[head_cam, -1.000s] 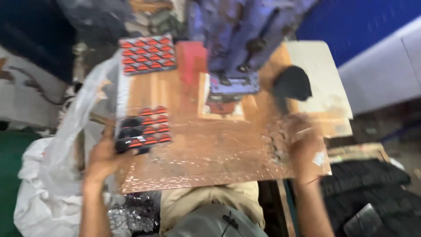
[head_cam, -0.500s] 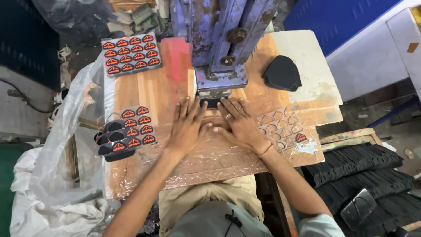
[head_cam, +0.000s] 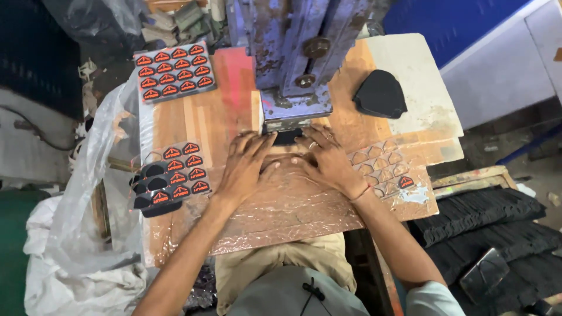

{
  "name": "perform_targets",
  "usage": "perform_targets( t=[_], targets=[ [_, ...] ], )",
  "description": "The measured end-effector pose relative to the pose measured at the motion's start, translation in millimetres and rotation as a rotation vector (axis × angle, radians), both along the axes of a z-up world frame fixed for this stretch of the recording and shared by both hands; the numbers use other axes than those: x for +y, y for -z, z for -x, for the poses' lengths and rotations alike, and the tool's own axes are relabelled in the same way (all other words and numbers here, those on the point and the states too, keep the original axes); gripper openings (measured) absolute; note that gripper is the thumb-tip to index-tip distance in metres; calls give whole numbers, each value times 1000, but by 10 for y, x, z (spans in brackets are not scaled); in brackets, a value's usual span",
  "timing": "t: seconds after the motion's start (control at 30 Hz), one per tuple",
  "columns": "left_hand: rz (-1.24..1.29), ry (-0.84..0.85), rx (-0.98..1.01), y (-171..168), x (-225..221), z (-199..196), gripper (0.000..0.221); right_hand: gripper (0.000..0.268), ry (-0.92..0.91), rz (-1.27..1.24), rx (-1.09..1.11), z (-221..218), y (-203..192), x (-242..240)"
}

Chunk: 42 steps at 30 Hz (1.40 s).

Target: Placing embroidered patches onto black fabric pieces at a workbench.

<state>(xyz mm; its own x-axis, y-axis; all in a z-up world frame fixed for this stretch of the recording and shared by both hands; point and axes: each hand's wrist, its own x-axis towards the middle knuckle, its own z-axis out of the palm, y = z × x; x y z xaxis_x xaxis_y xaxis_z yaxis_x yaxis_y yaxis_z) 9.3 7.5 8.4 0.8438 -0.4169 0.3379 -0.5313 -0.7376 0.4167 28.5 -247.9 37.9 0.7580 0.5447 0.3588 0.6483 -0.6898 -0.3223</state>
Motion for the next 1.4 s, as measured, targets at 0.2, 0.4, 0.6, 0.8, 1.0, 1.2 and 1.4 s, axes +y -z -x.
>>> perform_targets(
  t=[0.2,0.4,0.6,0.8,1.0,1.2,1.4],
  targets=[
    [-7,-41,-138,6,-35,-28,58,48,454,-17,-77,678,-326,-727],
    [-27,-30,-72,96,-15,-41,57,29,952,-167,229,1280,-196,-2169],
    [-30,-57,-69,40,-54,56,55,17,407,-217,301,1095,-1247,-890],
    [-33,-82,-118,258,-58,82,44,31,-160,-563,464,329,-1399,587],
    [-22,-57,261,192,-89,150,39,32,16,-765,1092,-362,466,600],
    [-19,-75,-118,105,-94,93,57,20,353,-1039,880,-597,1020,32],
    [-18,-102,43,79,-69,92,57,9,438,-770,645,-549,557,261]
  ],
)
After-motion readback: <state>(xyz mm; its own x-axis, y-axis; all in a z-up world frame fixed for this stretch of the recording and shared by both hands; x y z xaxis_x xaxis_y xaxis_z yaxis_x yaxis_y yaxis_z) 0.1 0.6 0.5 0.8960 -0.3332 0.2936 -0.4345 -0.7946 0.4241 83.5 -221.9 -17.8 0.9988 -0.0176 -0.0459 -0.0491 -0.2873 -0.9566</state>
